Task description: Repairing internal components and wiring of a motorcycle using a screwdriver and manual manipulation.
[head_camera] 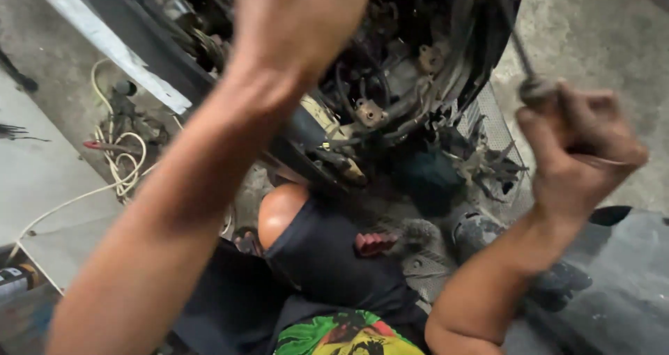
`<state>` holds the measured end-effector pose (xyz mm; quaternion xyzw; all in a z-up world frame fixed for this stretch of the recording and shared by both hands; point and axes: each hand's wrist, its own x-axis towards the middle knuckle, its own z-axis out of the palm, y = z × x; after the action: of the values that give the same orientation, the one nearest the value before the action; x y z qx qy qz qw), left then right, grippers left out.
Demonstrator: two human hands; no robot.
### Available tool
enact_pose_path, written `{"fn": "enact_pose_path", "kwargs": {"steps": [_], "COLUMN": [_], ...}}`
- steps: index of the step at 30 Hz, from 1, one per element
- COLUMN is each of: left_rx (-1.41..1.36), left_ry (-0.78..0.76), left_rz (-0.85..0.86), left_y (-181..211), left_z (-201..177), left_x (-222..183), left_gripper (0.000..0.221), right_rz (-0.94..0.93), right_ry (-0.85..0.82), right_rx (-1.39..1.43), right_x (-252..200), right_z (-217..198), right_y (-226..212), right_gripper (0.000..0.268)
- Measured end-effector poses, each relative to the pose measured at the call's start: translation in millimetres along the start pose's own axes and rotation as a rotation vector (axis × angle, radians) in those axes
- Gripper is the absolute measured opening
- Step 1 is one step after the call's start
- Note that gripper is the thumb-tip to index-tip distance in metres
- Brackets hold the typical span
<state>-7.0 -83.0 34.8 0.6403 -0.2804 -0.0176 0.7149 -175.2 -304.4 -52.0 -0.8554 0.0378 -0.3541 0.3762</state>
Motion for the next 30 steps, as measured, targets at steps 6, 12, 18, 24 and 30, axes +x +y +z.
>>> {"fn": "enact_pose_path", "kwargs": {"steps": [6,12,18,24,30], "left_rx": [0.489,1.036,1.172,1.411,1.388], "left_ry": [-0.311,-0.646,-0.731,-0.805,-0.777], "left_rz": [0.276,0.347,0.213,0.227,0.27], "left_y": [12,-13,-25,-32,-32], "left_z": [-27,-51,-52,-50,-52], "left_x": [-3,-32,-39,-43,-43], "left_gripper": [0.022,0.027,0.027,0.038,0.038], "right_rz": [0.207,0.308,0.865,1.321,1.319], "right_ry": [-0.019,-0.315,-0.511,-0.633,-0.745], "right_rx": [0.053,-0.087,-0.775,-0.553,-0.763], "right_x": [-1,-9,-40,-85,-35], "right_z": [-36,-86,-86,-33,-2], "right_y": [7,50,112,158,44], "right_gripper": [0.024,0.017,0.04,0.014,0.104]}}
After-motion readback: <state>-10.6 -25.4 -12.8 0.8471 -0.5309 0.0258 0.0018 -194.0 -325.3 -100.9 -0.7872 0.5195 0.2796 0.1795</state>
